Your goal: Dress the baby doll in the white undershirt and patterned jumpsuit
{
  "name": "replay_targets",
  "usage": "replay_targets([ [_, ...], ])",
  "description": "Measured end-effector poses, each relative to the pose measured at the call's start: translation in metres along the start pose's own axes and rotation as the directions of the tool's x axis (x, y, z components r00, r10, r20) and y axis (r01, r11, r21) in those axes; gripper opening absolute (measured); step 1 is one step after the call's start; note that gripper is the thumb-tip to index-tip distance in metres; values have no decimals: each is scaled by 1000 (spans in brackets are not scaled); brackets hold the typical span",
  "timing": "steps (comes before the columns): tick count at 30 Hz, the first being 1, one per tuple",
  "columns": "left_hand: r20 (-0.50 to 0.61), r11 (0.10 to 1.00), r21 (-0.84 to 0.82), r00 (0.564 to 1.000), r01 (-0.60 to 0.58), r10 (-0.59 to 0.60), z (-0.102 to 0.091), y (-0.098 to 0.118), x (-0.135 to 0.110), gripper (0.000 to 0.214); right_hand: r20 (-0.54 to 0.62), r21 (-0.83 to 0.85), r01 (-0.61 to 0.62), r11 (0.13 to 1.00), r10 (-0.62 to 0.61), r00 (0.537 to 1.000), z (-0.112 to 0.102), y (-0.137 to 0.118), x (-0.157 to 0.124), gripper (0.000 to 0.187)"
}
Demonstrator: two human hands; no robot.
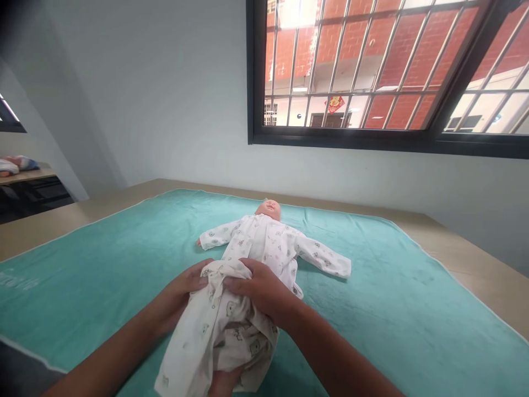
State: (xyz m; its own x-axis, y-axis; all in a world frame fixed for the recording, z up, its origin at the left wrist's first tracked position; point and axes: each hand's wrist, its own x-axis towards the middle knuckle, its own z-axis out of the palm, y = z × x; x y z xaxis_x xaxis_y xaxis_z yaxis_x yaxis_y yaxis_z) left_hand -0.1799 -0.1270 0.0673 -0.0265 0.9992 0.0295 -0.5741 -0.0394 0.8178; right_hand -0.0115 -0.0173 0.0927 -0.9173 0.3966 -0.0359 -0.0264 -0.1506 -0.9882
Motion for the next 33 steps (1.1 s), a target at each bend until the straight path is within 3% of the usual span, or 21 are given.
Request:
replay_targets([
  [3,-55,997,-71,999,-6,2,-3,1,-1,12,71,-102,-18,995,25,997,0,-3,-1,41],
  [6,-29,996,-90,999,12,-15,-3,3,-2,12,113,-116,-66,991,80,990,0,-4,-1,40],
  [11,7,997,-41,998,70,-69,0,2,-2,25,28,65,-74,995,72,997,-1,-1,1,39],
  [15,4,995,40,996,94,-94,2,0,-4,37,-37,225,-8,974,17,999,-1,2,2,36],
  [19,97,980,154,985,125,-141,3,0,-2,56,-42,302,61,951,-51,998,0,8,2,34],
  [23,71,951,252,977,179,-202,1,0,-1,43,24,153,33,988,-37,999,-1,7,1,33],
  [27,54,993,103,997,51,-57,-5,-3,-5,31,226,-214,-5,977,55,973,-1,-7,-2,41],
  [29,35,997,77,999,16,-18,-7,-3,-7,25,269,-334,-50,941,146,952,0,-12,-2,42],
  [31,22,997,77,999,24,-25,-7,-3,-9,26,254,-314,-102,944,187,949,0,-12,-2,39],
  [33,-2,997,70,1000,26,-26,-5,-2,-10,28,217,-181,-136,974,174,960,1,-8,0,36],
])
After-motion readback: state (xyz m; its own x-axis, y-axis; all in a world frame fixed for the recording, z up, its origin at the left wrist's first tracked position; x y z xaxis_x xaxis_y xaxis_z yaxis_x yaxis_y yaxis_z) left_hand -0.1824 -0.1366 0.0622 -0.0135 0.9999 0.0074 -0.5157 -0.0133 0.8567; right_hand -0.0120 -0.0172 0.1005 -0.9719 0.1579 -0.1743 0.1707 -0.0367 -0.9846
